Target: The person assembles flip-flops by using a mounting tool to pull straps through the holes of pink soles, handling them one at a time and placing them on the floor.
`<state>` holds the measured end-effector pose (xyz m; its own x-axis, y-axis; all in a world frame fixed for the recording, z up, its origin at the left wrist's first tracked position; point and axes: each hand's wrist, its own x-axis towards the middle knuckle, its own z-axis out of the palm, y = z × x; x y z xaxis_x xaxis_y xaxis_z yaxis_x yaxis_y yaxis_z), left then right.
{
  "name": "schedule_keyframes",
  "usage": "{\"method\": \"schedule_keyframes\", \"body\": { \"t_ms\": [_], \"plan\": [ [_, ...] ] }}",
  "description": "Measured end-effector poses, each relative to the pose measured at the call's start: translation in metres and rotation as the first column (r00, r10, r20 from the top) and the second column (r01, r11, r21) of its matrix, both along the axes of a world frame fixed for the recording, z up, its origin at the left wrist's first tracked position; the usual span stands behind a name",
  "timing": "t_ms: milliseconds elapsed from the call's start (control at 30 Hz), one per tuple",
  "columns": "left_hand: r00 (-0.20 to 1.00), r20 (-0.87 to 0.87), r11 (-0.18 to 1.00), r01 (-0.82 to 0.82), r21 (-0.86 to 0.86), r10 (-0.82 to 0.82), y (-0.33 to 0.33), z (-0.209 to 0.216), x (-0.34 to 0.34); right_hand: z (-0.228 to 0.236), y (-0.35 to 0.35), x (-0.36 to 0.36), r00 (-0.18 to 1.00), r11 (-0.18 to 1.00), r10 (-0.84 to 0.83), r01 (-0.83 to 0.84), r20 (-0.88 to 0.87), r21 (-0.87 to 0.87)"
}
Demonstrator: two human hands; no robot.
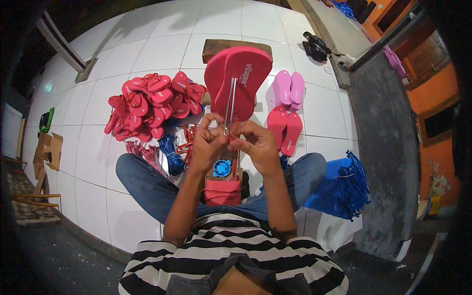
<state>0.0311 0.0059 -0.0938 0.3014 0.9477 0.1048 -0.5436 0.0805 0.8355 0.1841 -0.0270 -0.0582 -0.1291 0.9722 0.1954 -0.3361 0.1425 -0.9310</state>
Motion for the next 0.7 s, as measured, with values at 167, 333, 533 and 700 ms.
{"method": "schedule_keyframes", "body": {
  "t_ms": [167, 333, 533, 700],
  "plan": [
    [0.868, -0.176, 0.836, -0.364, 0.411, 0.464, 0.051, 0.039, -0.013, 0.0, 0.018, -0.009, 0.984, 0.982, -0.025, 0.057, -0.175, 0.182],
    [0.465, -0.345, 0.422, -0.07, 0.904, 0.816, 0.076, 0.111, -0.01, -0.004, 0.022, -0.009, 0.973, 0.978, 0.058, -0.01, -0.224, 0.21],
    [0.371, -0.348, 0.337, 0.096, 0.937, 0.861, 0.082, 0.124, -0.001, -0.001, 0.024, -0.013, 0.976, 0.974, 0.116, -0.075, -0.184, 0.213],
    [0.499, -0.339, 0.34, 0.093, 0.936, 0.797, 0.08, 0.13, 0.001, -0.018, 0.033, -0.006, 0.983, 0.989, 0.146, -0.143, -0.115, 0.04]
  ]
}}
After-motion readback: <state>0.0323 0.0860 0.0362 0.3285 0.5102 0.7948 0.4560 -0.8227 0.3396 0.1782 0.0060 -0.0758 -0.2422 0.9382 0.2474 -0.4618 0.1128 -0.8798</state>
